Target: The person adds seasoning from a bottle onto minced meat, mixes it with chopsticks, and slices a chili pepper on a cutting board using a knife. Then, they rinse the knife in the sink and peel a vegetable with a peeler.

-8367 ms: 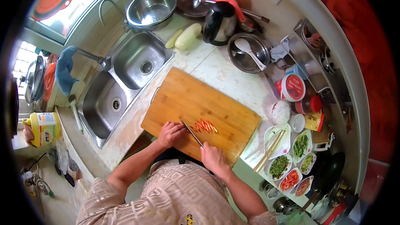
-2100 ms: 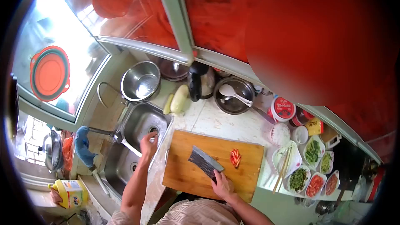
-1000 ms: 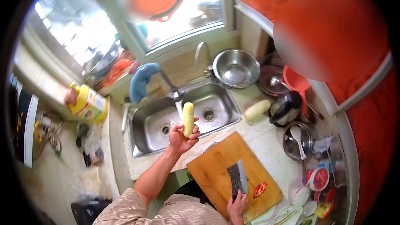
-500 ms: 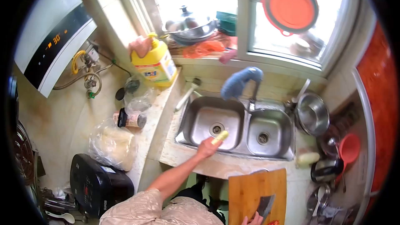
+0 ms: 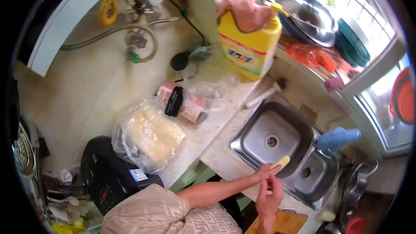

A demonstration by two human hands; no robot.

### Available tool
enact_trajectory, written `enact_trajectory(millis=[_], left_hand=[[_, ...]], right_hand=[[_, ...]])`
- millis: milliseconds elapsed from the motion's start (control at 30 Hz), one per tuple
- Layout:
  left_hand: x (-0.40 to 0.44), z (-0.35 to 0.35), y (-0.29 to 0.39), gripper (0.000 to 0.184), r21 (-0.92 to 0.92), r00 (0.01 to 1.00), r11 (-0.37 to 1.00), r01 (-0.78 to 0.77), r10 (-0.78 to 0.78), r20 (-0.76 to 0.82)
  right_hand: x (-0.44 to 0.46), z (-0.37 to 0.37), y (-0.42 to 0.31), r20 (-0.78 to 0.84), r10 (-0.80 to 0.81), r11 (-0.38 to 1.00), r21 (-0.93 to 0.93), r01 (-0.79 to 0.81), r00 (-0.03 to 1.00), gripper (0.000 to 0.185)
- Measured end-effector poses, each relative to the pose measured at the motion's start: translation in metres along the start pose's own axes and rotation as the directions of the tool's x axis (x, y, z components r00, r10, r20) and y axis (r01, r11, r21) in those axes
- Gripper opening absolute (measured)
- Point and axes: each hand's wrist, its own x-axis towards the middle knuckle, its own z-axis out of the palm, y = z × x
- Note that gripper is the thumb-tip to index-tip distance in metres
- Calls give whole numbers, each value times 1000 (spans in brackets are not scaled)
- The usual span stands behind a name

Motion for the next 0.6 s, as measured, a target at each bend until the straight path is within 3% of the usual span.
enact_trajectory(millis=[67, 133, 200, 267, 333, 367, 400, 433, 533, 600], left_hand=[[-11, -6, 18, 64, -77, 998, 996, 51, -47, 52], [-16, -7, 21, 62, -94, 995, 994, 47, -38, 93], [-34, -7, 41, 60, 15, 996, 1000, 13, -14, 88], [-53, -5, 52, 58, 62, 993, 992, -112, 109, 44], [-43, -6, 24, 56, 123, 980, 977, -174, 185, -79], [-53, -11, 21, 53, 194, 975, 972, -135, 165, -147], [-66, -14, 21, 51, 252, 968, 964, -91, 145, -205], [-80, -16, 25, 49, 184, 971, 983, -22, 65, -232], [-115, -36, 26, 49, 151, 967, 986, -65, 100, -233], [-115, -49, 17, 46, 86, 958, 994, -69, 90, -271]], right_hand=[[-4, -5, 52, -169, 120, 992, -21, -125, 978, 28], [-9, -14, 106, -203, 183, 982, 71, -172, 962, 32], [-5, -16, 110, -145, 419, 857, 388, -338, 896, 28], [-2, -17, 136, -97, 248, 916, 346, -201, 964, 30], [-14, -33, 76, 69, 38, 992, 116, -46, 997, 47], [-13, -33, 74, 177, 39, 993, 104, -58, 983, 44], [-13, -32, 72, 243, -26, 991, 134, -7, 970, 44], [-8, -33, 70, 331, -35, 979, 200, -34, 943, 43], [-8, -28, 47, 481, -151, 981, 178, 72, 863, 39], [-13, -22, 26, 539, -228, 958, 274, 88, 811, 36]])
